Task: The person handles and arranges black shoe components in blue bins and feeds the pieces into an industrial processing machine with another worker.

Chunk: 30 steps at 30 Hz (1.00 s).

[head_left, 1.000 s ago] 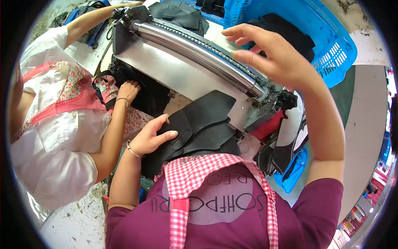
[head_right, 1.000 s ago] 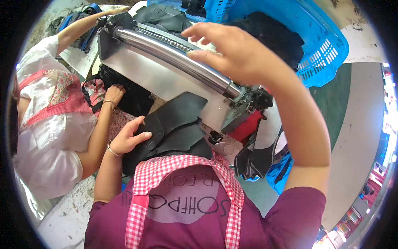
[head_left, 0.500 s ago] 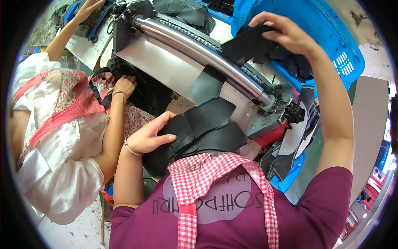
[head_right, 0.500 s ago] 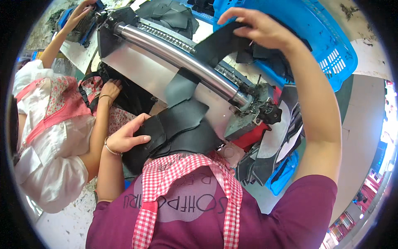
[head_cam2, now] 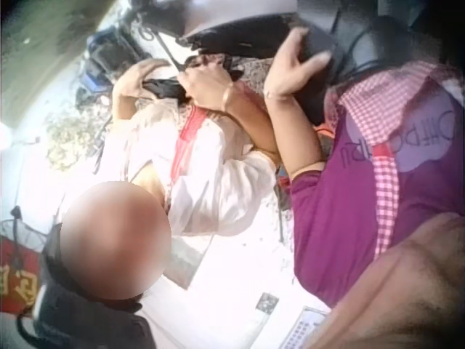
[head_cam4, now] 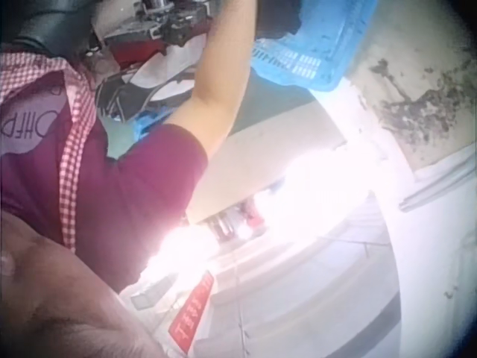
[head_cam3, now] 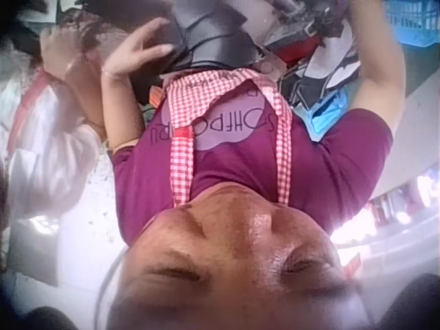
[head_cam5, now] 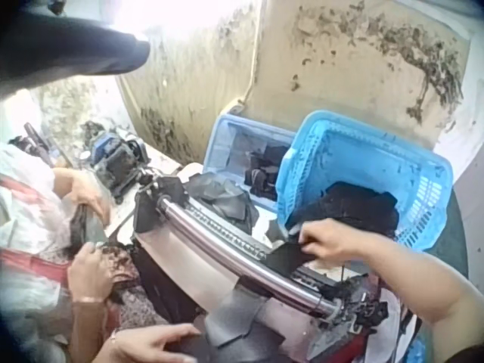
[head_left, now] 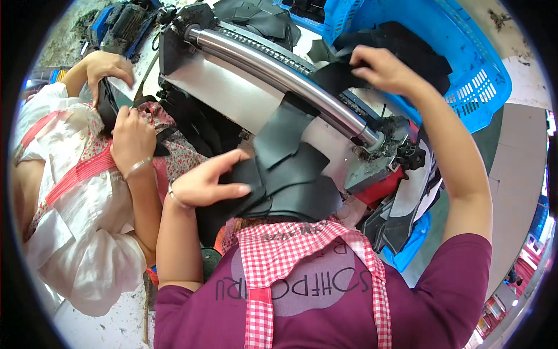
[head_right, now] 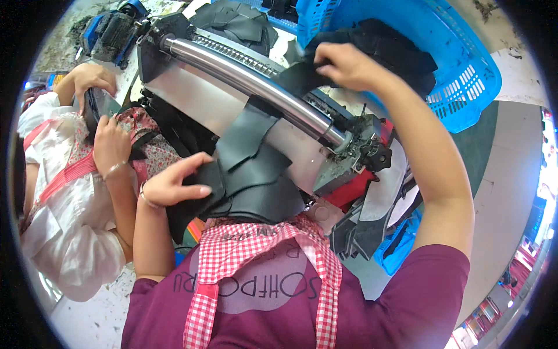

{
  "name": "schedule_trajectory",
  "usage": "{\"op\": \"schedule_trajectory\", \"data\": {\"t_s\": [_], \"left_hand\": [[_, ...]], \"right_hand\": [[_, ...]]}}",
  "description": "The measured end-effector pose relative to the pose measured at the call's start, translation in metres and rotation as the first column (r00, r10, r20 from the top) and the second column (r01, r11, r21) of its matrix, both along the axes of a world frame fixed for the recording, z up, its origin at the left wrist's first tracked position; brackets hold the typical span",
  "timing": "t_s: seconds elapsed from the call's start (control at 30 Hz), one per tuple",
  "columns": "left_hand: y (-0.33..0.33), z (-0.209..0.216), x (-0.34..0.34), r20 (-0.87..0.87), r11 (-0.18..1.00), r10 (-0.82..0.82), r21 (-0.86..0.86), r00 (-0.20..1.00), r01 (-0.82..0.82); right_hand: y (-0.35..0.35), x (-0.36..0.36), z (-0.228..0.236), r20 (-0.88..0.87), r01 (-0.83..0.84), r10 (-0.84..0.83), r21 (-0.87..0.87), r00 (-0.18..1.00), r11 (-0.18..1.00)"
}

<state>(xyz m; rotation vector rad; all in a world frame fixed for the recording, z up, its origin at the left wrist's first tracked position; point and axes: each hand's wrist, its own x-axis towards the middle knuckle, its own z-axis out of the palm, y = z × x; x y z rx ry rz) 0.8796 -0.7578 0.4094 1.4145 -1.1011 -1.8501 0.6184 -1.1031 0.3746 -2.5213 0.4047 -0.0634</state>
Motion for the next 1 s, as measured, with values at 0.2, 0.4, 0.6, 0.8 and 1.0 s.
{"op": "schedule_trajectory", "data": {"t_s": [0.2,0.4,0.6,0.8,1.0], "left_hand": [[0.006,-0.034,-0.004,0.117,0.993,0.048,-0.110,0.992,-0.035],[-0.035,-0.033,-0.013,0.266,0.997,0.064,-0.058,0.962,-0.050],[0.020,-0.007,-0.018,-0.017,0.984,0.151,-0.098,0.988,-0.152],[0.019,-0.043,-0.017,0.342,0.974,0.215,-0.149,0.915,-0.173],[0.002,-0.017,-0.029,0.370,0.961,0.269,-0.161,0.889,-0.224]], "right_hand": [[-0.042,-0.003,0.070,0.238,0.187,-0.176,-0.024,0.955,0.982],[0.013,0.005,-0.015,-0.215,-0.206,0.159,-0.215,0.963,0.955],[-0.007,0.000,0.021,0.002,0.071,-0.071,-0.013,0.997,0.997],[0.000,0.022,0.069,0.266,0.216,-0.134,-0.307,0.954,0.927],[0.036,0.010,-0.006,-0.222,-0.127,0.088,-0.170,0.971,0.977]]}}
